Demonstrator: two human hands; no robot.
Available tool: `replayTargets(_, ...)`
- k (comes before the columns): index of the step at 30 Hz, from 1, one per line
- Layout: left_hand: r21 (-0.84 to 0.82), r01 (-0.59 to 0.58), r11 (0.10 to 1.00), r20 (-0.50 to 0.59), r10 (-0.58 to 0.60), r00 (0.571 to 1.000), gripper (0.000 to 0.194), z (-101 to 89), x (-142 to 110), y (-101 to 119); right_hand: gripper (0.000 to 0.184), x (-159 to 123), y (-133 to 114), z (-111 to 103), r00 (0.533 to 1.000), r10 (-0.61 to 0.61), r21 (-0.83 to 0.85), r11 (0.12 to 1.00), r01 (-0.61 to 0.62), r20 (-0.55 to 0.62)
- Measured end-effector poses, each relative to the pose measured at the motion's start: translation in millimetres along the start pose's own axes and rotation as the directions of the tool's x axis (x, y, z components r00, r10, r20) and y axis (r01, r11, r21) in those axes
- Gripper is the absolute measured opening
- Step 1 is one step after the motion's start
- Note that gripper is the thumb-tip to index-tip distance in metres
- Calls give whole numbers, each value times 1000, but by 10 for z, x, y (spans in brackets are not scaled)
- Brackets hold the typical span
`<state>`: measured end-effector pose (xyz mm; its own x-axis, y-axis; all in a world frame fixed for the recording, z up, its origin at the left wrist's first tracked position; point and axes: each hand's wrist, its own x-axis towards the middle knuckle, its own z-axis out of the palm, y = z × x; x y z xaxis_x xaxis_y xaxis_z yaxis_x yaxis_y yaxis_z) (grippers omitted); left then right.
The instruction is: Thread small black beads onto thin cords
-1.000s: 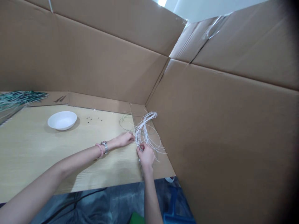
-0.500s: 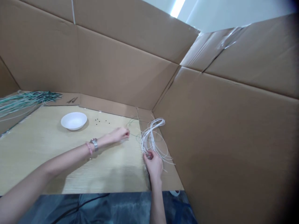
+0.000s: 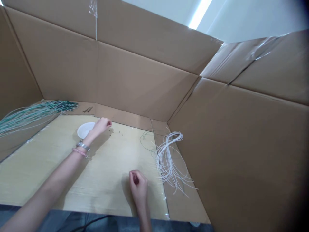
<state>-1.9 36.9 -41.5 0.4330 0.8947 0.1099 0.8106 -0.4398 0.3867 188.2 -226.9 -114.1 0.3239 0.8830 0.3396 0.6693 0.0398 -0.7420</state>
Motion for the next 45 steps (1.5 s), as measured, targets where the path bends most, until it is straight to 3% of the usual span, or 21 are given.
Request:
replayTargets(7,61,18,998,17,-19,1000,27,110,47,58,30,2,74,-36,1000,15,63,998,-16,18)
replayTargets(15,16,-39,999,34,38,999,28,333,77,108,29,21,98,-3,999,49,79,996,-50,17)
replayTargets(17,-8,-58,998,-7,58,998,27,305,68,141,30,23,104,-3,998,58,80,995,-59,18)
replayTargets(20,-64,-98,993,-150,87,985,29,64,12,125,31,19,123,-4,998,62,77,995,-63,15)
replayTargets(23,-118,-116,986,-336,70,939,40,-269,-166,-79,33,17,129,-8,998,54,62,997,-55,22)
replayTargets(26,-148,-123,981,-429,48,902,56,-415,-495,-489,35,79,62,-21,996,23,40,999,-26,83)
replayTargets(27,-171,-137,976,-423,53,905,65,-400,-621,-644,35,131,14,-23,992,4,34,999,-8,126)
replayTargets(30,-205,-76,976,-213,31,977,94,-236,-955,-1035,25,414,-186,8,948,-75,16,997,73,310)
replayTargets(32,-253,-42,967,-124,11,992,99,-101,-1078,-1166,18,702,-321,82,904,-108,-8,992,122,413)
replayTargets(34,-318,-39,947,-113,3,994,89,7,-1101,-1194,20,1021,-408,200,871,-89,-68,988,139,483)
replayTargets(38,-392,-55,918,-151,-5,988,47,118,-982,-1116,27,1514,-397,472,861,75,-286,954,84,502)
replayTargets(42,-434,-99,895,-194,14,981,25,139,-920,-1028,29,1661,-435,678,853,120,-375,922,93,507)
replayTargets(45,-445,-156,882,-222,61,973,20,129,-947,-957,29,1698,-688,842,826,51,-341,923,176,562)
